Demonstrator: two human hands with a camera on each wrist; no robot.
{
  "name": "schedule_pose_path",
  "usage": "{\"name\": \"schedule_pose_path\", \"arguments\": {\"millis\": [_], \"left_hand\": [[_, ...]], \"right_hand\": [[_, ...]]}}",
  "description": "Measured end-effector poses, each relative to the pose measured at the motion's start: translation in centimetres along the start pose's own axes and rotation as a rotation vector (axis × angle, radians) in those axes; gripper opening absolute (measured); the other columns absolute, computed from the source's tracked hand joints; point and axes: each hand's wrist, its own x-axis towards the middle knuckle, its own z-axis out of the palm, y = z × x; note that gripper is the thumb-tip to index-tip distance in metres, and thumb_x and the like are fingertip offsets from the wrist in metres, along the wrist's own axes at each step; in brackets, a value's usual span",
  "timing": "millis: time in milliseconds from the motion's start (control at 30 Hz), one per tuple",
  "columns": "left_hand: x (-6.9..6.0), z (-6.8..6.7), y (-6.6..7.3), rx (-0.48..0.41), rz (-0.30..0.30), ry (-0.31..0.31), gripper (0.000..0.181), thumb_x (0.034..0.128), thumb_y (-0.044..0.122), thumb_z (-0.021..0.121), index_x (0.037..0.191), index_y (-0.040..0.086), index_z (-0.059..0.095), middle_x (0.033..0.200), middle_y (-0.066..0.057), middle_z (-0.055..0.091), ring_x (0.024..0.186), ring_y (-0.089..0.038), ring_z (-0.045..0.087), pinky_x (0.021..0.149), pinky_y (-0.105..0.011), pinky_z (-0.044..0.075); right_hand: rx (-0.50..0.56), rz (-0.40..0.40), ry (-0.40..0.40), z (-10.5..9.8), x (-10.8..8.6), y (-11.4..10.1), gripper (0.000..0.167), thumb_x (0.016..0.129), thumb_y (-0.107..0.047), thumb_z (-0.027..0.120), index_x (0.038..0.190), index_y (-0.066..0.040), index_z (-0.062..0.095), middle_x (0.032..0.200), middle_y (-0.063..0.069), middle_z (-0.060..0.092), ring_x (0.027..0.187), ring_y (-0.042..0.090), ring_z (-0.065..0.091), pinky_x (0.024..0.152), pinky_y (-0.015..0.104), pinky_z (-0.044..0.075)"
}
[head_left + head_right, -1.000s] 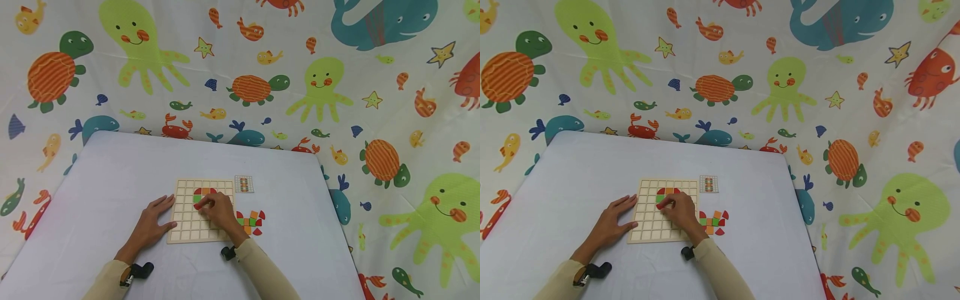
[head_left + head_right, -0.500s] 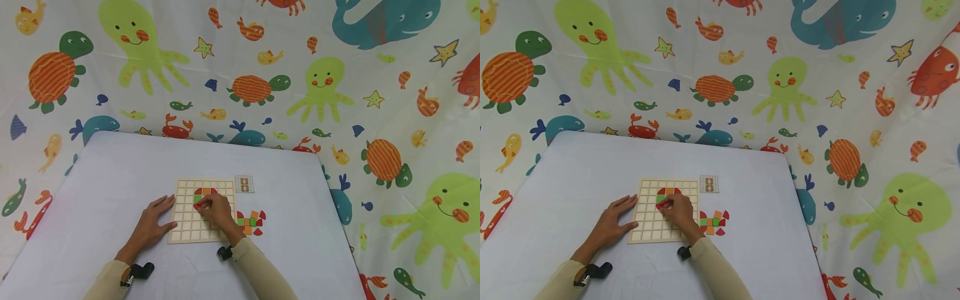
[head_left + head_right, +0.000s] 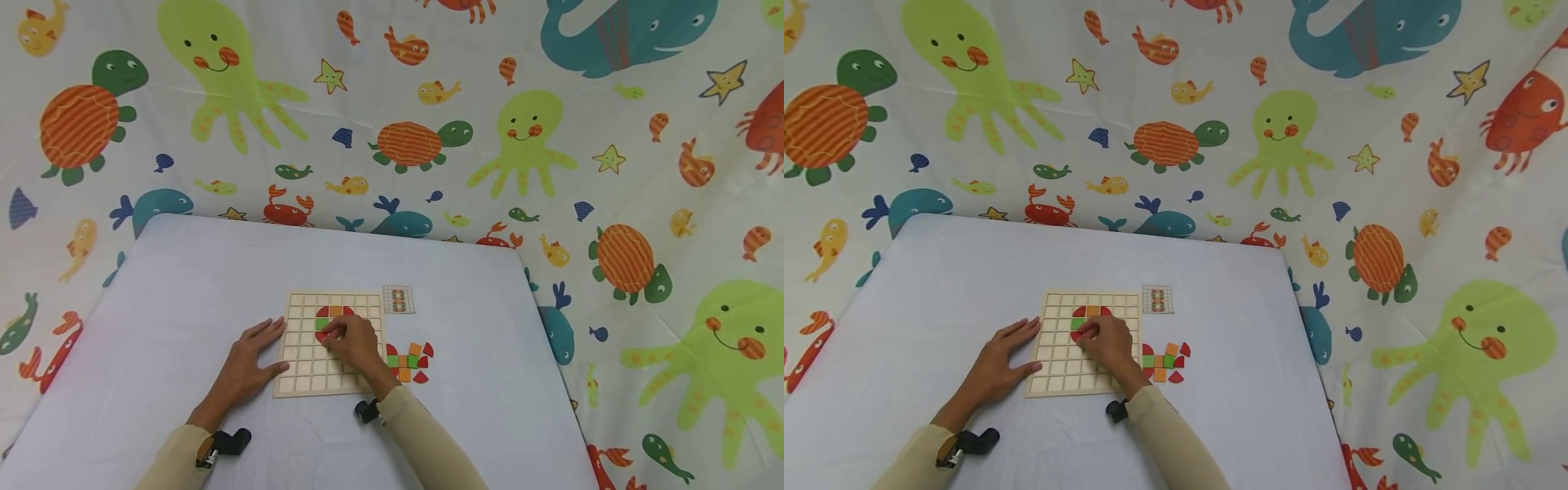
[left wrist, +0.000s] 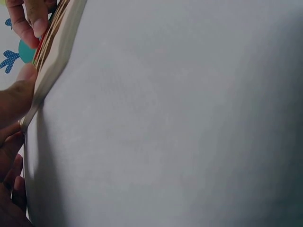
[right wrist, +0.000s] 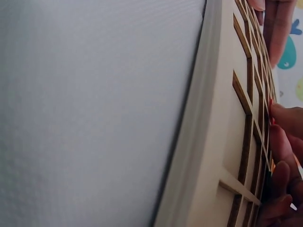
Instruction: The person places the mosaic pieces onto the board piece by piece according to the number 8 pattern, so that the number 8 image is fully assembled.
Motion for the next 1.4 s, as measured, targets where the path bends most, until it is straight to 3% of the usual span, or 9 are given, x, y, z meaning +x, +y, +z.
{"name": "schedule_pose_path", "arguments": {"millis": [367,733,1033,1233,1400], "left_hand": [[0.0,0.2,-0.1,-0.004,-0.008,0.002,0.087,0.0842,0.018,0.09,0.159,0.007,0.048,0.166,-0.021,0.046,0.155,-0.05,0.032,0.117,-0.077,0.028],[0.0,0.3,-0.2,-0.003,0.002,0.013,0.086,0.0834,0.017,0.091,0.158,0.005,0.049,0.164,-0.022,0.047,0.154,-0.05,0.033,0.116,-0.078,0.028],[0.0,0.1,0.1,-0.002,0.01,0.014,0.085,0.0833,0.017,0.09,0.157,0.004,0.05,0.164,-0.024,0.047,0.153,-0.051,0.034,0.116,-0.077,0.029],[0.0,0.2,0.0,-0.001,0.003,0.013,0.086,0.0834,0.017,0.09,0.158,0.004,0.049,0.164,-0.023,0.047,0.153,-0.051,0.034,0.116,-0.077,0.029],[0.0,0.3,0.0,0.01,0.008,0.02,0.085,0.0835,0.019,0.09,0.157,0.004,0.05,0.163,-0.023,0.048,0.152,-0.051,0.034,0.115,-0.077,0.03]], "right_hand": [[0.154,-0.003,0.046,-2.1,-0.4,1.9,0.013,0.088,-0.019,0.089,0.1,-0.018,0.083,0.081,-0.007,0.076,0.071,0.002,0.06,0.064,0.021,0.049],[0.215,0.047,0.125,-6.7,-2.5,5.2,0.017,0.089,-0.02,0.087,0.105,-0.016,0.082,0.086,-0.001,0.076,0.073,0.012,0.058,0.063,0.025,0.05],[0.16,0.155,0.209,-9.6,-4.3,8.3,0.014,0.089,-0.019,0.087,0.102,-0.023,0.082,0.086,-0.004,0.076,0.076,0.017,0.06,0.065,0.025,0.05],[0.124,0.234,0.247,-10.9,-5.8,10.1,0.016,0.088,-0.019,0.088,0.103,-0.021,0.083,0.089,-0.001,0.075,0.078,0.019,0.057,0.059,0.024,0.049],[0.037,0.248,0.258,-11.6,-6.6,11.3,0.019,0.086,-0.02,0.091,0.103,-0.02,0.083,0.088,-0.002,0.074,0.079,0.017,0.057,0.061,0.024,0.048]]}}
